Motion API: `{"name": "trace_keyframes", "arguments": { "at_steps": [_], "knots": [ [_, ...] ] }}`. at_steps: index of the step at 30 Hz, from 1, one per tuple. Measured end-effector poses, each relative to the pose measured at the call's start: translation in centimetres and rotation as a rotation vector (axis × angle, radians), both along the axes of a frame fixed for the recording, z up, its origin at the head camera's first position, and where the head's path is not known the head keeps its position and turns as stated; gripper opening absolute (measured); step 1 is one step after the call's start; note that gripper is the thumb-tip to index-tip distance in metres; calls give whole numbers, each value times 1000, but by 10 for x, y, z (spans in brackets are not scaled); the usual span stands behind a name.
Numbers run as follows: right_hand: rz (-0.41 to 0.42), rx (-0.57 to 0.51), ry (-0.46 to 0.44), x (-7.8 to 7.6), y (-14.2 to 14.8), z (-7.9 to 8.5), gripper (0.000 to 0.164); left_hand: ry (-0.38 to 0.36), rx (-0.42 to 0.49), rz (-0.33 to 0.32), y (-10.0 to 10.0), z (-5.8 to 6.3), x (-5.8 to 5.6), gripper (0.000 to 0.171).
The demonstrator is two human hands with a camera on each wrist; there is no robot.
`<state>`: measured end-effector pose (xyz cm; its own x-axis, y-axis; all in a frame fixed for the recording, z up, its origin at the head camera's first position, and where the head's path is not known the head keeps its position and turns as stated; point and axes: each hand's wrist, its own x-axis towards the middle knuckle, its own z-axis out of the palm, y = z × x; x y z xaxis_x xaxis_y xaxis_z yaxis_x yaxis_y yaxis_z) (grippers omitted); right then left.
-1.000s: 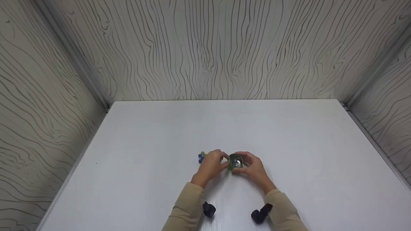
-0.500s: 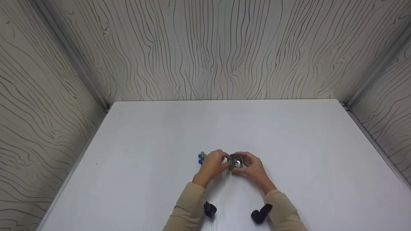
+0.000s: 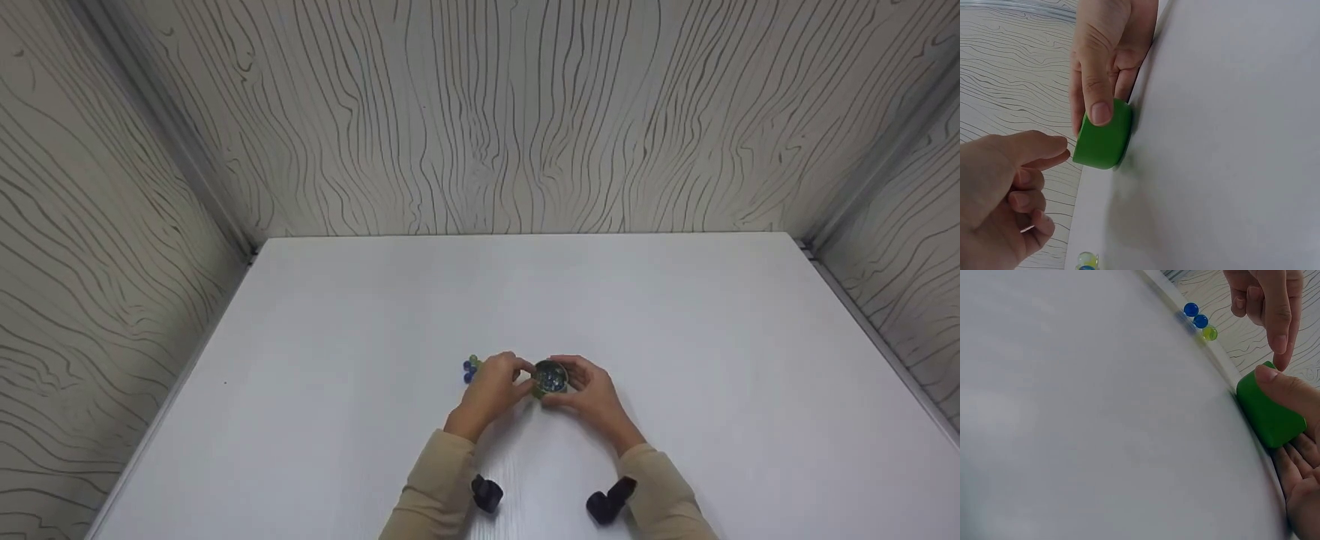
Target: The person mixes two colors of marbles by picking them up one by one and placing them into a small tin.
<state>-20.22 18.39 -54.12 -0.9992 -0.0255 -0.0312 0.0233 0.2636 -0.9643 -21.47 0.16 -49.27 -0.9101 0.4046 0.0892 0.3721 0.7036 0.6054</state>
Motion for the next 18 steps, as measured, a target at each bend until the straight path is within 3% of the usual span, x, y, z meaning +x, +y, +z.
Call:
{"name": "trace_keyframes", "arguments": {
  "at_steps": [18],
  "knots": [
    [11, -12, 8, 1, -1, 2, 63, 36, 7, -1, -7, 0, 1, 18]
  ]
}}
